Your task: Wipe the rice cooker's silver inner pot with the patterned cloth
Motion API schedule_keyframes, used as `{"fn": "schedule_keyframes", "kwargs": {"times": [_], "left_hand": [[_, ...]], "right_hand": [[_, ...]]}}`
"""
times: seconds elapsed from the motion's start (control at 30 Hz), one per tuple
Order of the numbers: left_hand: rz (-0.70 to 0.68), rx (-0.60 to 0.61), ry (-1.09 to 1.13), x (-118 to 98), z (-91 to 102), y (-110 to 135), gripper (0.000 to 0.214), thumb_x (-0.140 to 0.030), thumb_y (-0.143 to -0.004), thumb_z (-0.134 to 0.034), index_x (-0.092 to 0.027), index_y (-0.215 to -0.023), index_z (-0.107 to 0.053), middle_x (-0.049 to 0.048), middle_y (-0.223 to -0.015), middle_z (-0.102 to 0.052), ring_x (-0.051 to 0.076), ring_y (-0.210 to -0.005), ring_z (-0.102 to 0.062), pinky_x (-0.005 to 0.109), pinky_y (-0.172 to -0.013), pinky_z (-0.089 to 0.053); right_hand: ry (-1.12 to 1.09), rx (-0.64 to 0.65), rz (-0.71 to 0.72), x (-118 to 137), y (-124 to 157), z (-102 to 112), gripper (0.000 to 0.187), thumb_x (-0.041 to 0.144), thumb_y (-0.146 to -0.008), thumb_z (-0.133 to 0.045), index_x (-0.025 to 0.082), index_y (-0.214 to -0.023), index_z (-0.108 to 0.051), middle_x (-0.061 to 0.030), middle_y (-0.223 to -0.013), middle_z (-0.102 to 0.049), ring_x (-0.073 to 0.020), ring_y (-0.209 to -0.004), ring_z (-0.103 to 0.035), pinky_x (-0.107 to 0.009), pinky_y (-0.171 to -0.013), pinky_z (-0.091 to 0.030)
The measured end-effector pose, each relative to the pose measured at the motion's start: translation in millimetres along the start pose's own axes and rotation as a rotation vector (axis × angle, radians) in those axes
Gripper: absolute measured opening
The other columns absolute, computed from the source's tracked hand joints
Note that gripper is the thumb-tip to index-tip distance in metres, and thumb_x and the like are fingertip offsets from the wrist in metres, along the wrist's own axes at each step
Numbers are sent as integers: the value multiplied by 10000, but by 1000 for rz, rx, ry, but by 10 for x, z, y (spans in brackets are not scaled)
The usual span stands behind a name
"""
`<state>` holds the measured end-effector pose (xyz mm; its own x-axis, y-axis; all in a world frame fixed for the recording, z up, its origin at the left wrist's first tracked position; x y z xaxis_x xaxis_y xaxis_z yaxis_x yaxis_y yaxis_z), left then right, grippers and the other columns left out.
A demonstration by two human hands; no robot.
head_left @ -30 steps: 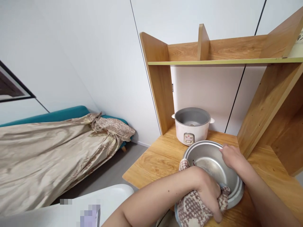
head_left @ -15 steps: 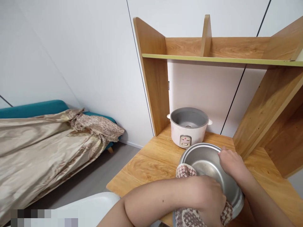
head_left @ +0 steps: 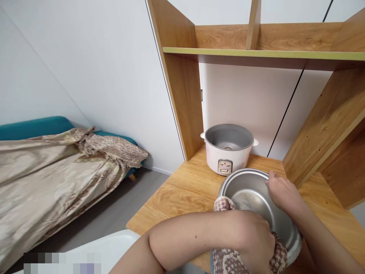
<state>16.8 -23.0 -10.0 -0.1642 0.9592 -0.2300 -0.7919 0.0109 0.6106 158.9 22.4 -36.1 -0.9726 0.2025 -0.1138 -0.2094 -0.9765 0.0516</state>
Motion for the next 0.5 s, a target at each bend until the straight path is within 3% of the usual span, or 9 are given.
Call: {"fn": "schedule_keyframes", "kwargs": {"times": [0.13, 0.5], "left_hand": [[11, -69, -41, -39, 44, 72, 457, -400, -829, -582, -75, -1111, -737, 128, -872, -766, 215, -695, -674, 323, -626, -464], [-6, -16, -32, -38, 77, 103, 419, -394, -851, -589, -80, -1080, -746, 116, -853, -762, 202, -659, -657, 319, -592, -463]], "right_hand": [[10, -34, 44, 40, -26, 32, 325, 420, -992, -568, 150, -1167, -617, -61, -1084, -660, -176, -969, -649, -395, -874, -562], [2, -47, 126, 90, -45, 44, 309, 390, -998, -562, 151, -1188, -609, -60, -1088, -659, -171, -956, -651, -385, -858, -567]]}}
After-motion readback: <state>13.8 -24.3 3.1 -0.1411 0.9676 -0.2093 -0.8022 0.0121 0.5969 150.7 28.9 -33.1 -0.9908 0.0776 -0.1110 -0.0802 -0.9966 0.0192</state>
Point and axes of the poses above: each hand's wrist, its own y-axis away from the middle knuckle, its own z-axis out of the back of the hand, x = y × z, the point moved 3 cm from there along -y, towards the middle knuckle
